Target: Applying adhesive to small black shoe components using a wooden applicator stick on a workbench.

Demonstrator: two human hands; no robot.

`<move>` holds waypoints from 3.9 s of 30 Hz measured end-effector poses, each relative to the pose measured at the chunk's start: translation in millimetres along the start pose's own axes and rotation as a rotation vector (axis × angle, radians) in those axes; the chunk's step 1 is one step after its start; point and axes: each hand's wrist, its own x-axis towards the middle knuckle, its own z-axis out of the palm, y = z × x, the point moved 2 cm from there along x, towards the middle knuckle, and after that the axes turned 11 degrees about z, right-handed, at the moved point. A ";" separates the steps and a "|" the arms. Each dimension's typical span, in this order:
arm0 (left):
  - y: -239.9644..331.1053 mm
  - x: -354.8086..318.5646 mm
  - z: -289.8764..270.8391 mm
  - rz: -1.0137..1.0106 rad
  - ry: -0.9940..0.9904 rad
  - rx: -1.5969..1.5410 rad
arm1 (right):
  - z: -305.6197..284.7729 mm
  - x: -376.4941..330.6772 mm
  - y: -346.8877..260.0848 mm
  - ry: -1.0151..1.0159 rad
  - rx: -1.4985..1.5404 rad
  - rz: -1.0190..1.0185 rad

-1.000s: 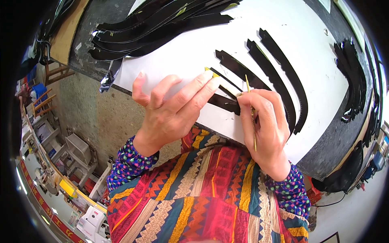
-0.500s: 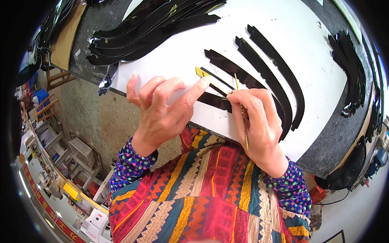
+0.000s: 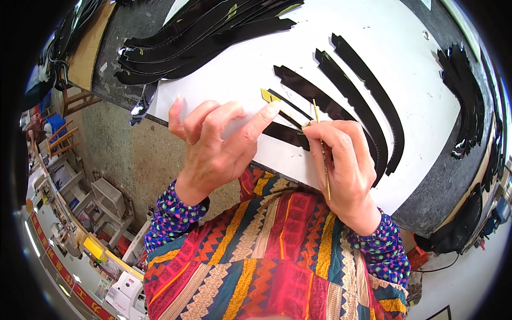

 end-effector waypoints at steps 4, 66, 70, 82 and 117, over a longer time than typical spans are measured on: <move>-0.9 -0.2 1.2 0.012 0.023 0.022 | 0.1 0.2 -0.3 0.005 -0.007 0.000; 10.5 5.9 3.1 -0.051 -0.053 -0.052 | 13.8 27.1 0.8 -0.187 0.355 0.096; 11.4 6.1 4.3 -0.048 -0.049 -0.054 | 12.0 25.2 0.7 -0.178 0.284 0.069; 7.3 5.6 8.7 -0.057 0.007 -0.077 | 0.8 19.2 3.5 -0.113 0.303 0.140; 20.3 -28.1 3.4 -0.075 0.085 -0.060 | -1.0 -5.3 5.1 -0.192 0.204 0.201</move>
